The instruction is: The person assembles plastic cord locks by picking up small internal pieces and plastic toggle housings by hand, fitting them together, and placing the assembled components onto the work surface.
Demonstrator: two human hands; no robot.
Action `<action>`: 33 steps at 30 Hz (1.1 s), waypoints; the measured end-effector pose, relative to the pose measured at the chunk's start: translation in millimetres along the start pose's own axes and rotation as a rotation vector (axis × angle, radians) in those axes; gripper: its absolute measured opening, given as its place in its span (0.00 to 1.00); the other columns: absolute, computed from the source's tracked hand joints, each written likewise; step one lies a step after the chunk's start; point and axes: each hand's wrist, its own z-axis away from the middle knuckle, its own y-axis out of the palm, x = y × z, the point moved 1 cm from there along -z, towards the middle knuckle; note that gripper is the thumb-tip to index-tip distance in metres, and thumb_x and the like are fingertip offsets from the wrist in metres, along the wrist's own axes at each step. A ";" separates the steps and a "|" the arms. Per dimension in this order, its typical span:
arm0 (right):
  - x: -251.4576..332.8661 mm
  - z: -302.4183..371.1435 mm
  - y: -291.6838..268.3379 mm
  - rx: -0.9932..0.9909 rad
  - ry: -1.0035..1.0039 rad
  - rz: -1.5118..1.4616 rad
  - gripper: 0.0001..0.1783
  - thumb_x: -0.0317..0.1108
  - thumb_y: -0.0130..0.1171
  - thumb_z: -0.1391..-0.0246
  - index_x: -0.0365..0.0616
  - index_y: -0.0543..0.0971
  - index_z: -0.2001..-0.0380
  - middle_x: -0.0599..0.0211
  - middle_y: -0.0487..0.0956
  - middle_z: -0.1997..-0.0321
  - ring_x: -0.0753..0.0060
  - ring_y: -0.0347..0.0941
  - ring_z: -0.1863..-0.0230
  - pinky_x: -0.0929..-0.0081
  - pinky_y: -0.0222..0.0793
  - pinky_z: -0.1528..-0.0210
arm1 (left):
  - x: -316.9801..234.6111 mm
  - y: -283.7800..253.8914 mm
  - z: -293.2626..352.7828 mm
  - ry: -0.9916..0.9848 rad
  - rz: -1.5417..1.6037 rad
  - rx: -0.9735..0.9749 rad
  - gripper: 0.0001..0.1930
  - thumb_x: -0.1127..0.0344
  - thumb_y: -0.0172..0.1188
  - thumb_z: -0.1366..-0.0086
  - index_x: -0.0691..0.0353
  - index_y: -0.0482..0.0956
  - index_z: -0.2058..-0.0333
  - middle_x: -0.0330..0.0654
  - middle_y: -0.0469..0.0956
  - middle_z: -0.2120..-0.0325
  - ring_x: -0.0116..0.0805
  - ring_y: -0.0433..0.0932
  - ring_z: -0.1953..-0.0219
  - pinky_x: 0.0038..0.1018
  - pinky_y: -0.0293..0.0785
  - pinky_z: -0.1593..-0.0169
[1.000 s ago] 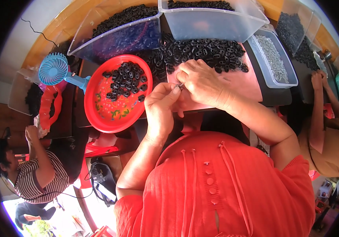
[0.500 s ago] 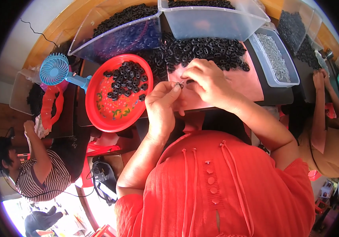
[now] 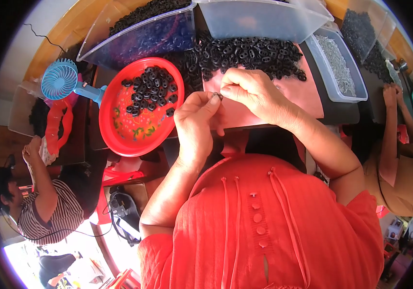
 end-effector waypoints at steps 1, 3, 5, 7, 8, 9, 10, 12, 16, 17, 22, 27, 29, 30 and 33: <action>1.1 -1.3 -0.7 0.016 0.054 -0.022 0.11 0.37 0.57 0.43 0.39 0.75 0.71 0.55 0.74 0.77 0.53 0.73 0.76 0.63 0.66 0.72 | -0.2 0.7 0.1 0.007 -0.002 -0.010 0.06 0.71 0.56 0.34 0.69 0.75 0.66 0.42 0.76 0.78 0.26 0.74 0.82 0.19 0.66 0.83; 4.4 -2.7 -2.2 0.036 0.138 -0.072 0.13 0.37 0.58 0.44 0.37 0.74 0.74 0.55 0.72 0.80 0.56 0.70 0.77 0.65 0.64 0.72 | -0.2 1.5 1.1 0.012 -0.002 -0.022 0.06 0.71 0.57 0.34 0.69 0.75 0.67 0.41 0.77 0.79 0.24 0.73 0.83 0.19 0.65 0.83; 2.9 -3.0 -3.5 0.056 0.114 -0.055 0.13 0.36 0.58 0.44 0.37 0.73 0.74 0.55 0.72 0.80 0.56 0.70 0.77 0.64 0.64 0.72 | -0.1 2.0 1.9 0.014 -0.005 -0.026 0.06 0.70 0.57 0.34 0.69 0.75 0.67 0.41 0.77 0.79 0.25 0.73 0.83 0.19 0.65 0.83; -0.4 -3.6 -3.6 0.071 0.093 -0.037 0.12 0.36 0.57 0.44 0.37 0.73 0.74 0.55 0.72 0.80 0.55 0.70 0.77 0.64 0.64 0.72 | -1.4 3.9 2.5 0.009 0.002 -0.038 0.06 0.70 0.57 0.34 0.69 0.75 0.67 0.41 0.77 0.78 0.25 0.73 0.82 0.19 0.65 0.83; -2.7 -4.2 -2.7 0.053 0.028 -0.048 0.12 0.35 0.57 0.44 0.37 0.72 0.74 0.55 0.72 0.79 0.55 0.71 0.77 0.64 0.64 0.72 | -2.3 4.6 2.7 0.007 0.008 -0.049 0.07 0.70 0.56 0.34 0.69 0.75 0.67 0.41 0.77 0.78 0.25 0.73 0.82 0.19 0.65 0.83; -4.3 -4.2 -2.0 0.035 -0.036 -0.060 0.12 0.35 0.57 0.44 0.37 0.72 0.74 0.55 0.72 0.79 0.54 0.71 0.76 0.64 0.64 0.72 | -3.0 4.8 2.8 0.003 0.010 -0.051 0.07 0.70 0.56 0.34 0.69 0.75 0.67 0.41 0.77 0.78 0.25 0.73 0.82 0.19 0.65 0.83; -5.0 -4.2 -2.0 0.037 -0.032 -0.061 0.12 0.35 0.57 0.44 0.37 0.72 0.74 0.55 0.72 0.79 0.54 0.71 0.76 0.64 0.64 0.72 | -3.7 4.8 2.5 0.000 0.026 -0.047 0.07 0.70 0.56 0.34 0.69 0.75 0.68 0.41 0.77 0.78 0.24 0.73 0.82 0.19 0.65 0.83; -4.4 -4.9 -2.2 0.056 -0.053 -0.041 0.11 0.34 0.56 0.44 0.37 0.71 0.74 0.55 0.73 0.78 0.53 0.71 0.75 0.63 0.64 0.72 | -2.4 3.9 2.1 -0.006 0.043 -0.048 0.07 0.70 0.56 0.34 0.69 0.75 0.68 0.41 0.77 0.78 0.24 0.73 0.82 0.19 0.65 0.83; -1.2 -6.9 -3.8 0.087 -0.069 -0.006 0.10 0.33 0.55 0.44 0.37 0.71 0.74 0.54 0.73 0.77 0.51 0.71 0.75 0.63 0.65 0.72 | 0.5 4.2 2.3 0.016 -0.004 -0.054 0.06 0.71 0.56 0.34 0.68 0.75 0.68 0.41 0.77 0.79 0.24 0.72 0.84 0.18 0.64 0.84; -1.4 -7.0 -3.7 0.101 -0.081 0.003 0.10 0.32 0.55 0.44 0.37 0.71 0.74 0.54 0.73 0.77 0.51 0.71 0.74 0.62 0.65 0.72 | 0.7 4.8 2.2 0.015 -0.008 -0.063 0.06 0.71 0.56 0.35 0.68 0.75 0.69 0.41 0.76 0.80 0.23 0.70 0.85 0.18 0.63 0.84; -5.9 -7.8 -4.8 0.161 -0.128 0.014 0.08 0.30 0.54 0.44 0.37 0.71 0.74 0.54 0.72 0.77 0.49 0.71 0.74 0.60 0.64 0.71 | 3.5 5.6 1.5 0.016 -0.053 -0.071 0.05 0.72 0.57 0.36 0.68 0.75 0.70 0.40 0.75 0.82 0.21 0.65 0.88 0.17 0.58 0.85; -10.1 -6.5 -1.4 0.149 -0.232 -0.015 0.06 0.27 0.54 0.44 0.37 0.70 0.72 0.61 0.69 0.76 0.59 0.67 0.76 0.68 0.63 0.72 | 0.2 8.5 3.4 0.045 -0.119 -0.085 0.05 0.72 0.57 0.36 0.67 0.75 0.71 0.39 0.75 0.83 0.20 0.64 0.89 0.17 0.56 0.86; -7.1 -5.3 -3.2 0.142 -0.233 -0.006 0.06 0.27 0.54 0.44 0.37 0.70 0.72 0.61 0.70 0.75 0.60 0.68 0.75 0.69 0.64 0.72 | 3.1 6.9 1.2 0.019 -0.121 -0.086 0.05 0.72 0.57 0.36 0.67 0.75 0.71 0.38 0.74 0.83 0.20 0.64 0.90 0.17 0.56 0.86; -5.6 -3.7 -4.7 0.135 -0.226 0.002 0.06 0.27 0.54 0.43 0.37 0.70 0.72 0.61 0.70 0.75 0.60 0.69 0.75 0.69 0.64 0.71 | 2.5 7.0 1.2 0.024 -0.120 -0.082 0.05 0.72 0.57 0.36 0.67 0.75 0.71 0.38 0.74 0.83 0.20 0.64 0.90 0.17 0.56 0.86; -5.8 -5.3 -10.8 0.084 -0.146 -0.053 0.07 0.30 0.56 0.44 0.37 0.73 0.72 0.60 0.73 0.76 0.57 0.72 0.74 0.67 0.66 0.72 | 1.9 5.7 1.1 0.013 -0.103 -0.075 0.05 0.72 0.57 0.36 0.67 0.75 0.71 0.38 0.74 0.83 0.20 0.64 0.90 0.17 0.56 0.85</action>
